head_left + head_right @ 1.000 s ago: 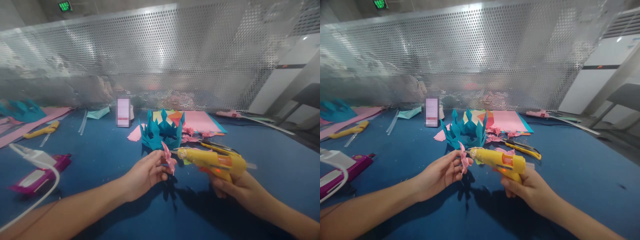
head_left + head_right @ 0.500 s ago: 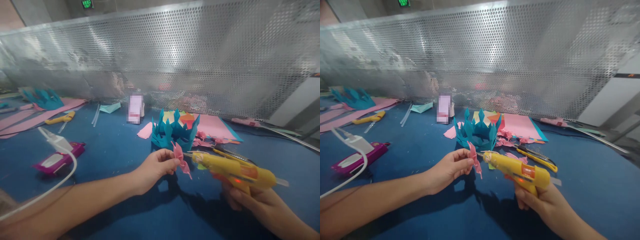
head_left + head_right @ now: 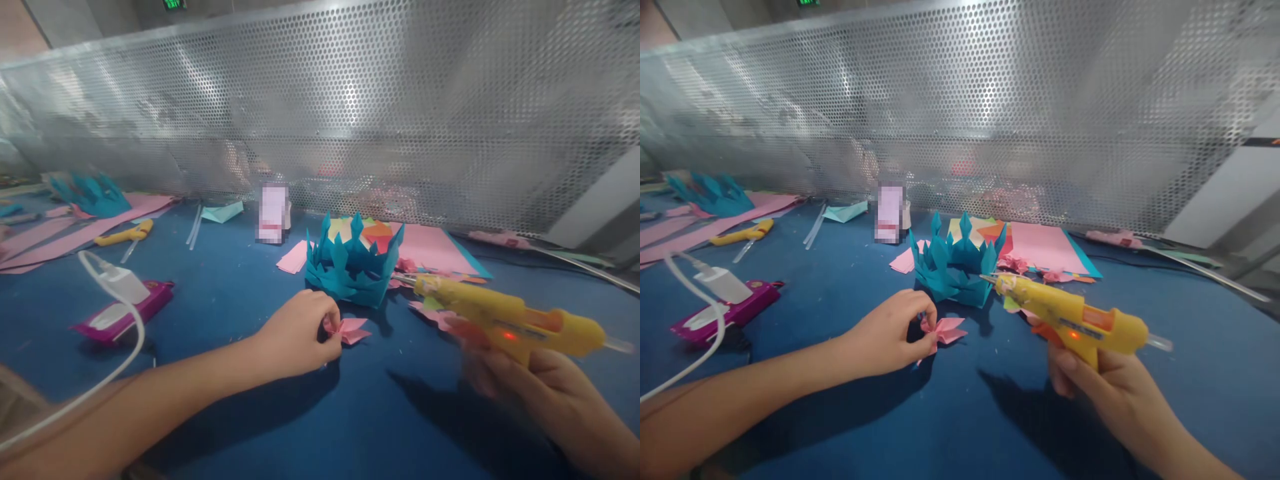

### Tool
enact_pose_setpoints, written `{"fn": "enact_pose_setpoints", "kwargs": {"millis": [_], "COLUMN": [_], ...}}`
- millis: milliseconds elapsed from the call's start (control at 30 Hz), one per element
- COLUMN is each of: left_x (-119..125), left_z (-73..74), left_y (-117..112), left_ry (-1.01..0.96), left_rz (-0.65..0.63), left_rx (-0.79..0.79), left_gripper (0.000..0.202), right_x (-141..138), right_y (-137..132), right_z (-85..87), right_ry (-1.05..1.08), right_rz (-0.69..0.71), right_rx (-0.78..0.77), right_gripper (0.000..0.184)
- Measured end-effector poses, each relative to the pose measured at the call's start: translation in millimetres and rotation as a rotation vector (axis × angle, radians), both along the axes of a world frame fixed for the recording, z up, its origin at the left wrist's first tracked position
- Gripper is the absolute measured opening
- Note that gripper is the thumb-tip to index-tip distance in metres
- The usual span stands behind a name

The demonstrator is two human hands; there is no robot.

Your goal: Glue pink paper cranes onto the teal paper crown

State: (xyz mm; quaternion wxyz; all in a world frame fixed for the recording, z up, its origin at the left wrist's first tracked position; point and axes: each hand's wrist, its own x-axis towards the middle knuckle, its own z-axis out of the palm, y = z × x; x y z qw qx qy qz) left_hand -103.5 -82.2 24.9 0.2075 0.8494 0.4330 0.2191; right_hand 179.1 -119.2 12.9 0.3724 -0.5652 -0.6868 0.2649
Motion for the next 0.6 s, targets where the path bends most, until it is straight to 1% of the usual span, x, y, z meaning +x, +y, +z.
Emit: {"fn": "enact_pose_setpoints", "kwargs": {"millis": [67, 200, 267, 367, 433, 600], "left_x": [1.6, 4.8, 6.5, 8.6, 9.5, 11.8], "left_z": [-3.6, -7.7, -8.7, -10.0, -10.9, -12.0], "left_y": [2.0, 4.6, 5.6, 7.3, 8.2, 7.4], "left_ry": [0.004, 0.04, 0.069, 0.106, 0.125, 0.127], "left_rz": [0.006, 0.015, 0.015, 0.012, -0.003, 0.007], "left_rx": [-0.019, -0.017, 0.006, 0.048, 0.081, 0.107], "left_gripper": [0.004, 0.021, 0.018, 0.008, 0.005, 0.006], "right_x": [2.0, 5.8, 6.7, 7.6, 7.9, 6.3], "right_y": [1.0, 1.2, 1.0, 1.0, 1.1, 0.0], "right_z": [0.2, -0.4, -0.8, -1.3, -1.0, 1.5], "right_ry": [0.025, 0.039, 0.037, 0.024, 0.011, 0.019], "right_rz": [0.082, 0.08, 0.063, 0.027, 0.032, 0.026], "right_rx": [-0.048, -0.083, -0.097, -0.111, -0.118, -0.103], "right_gripper": [0.052, 0.054, 0.056, 0.057, 0.057, 0.061]}}
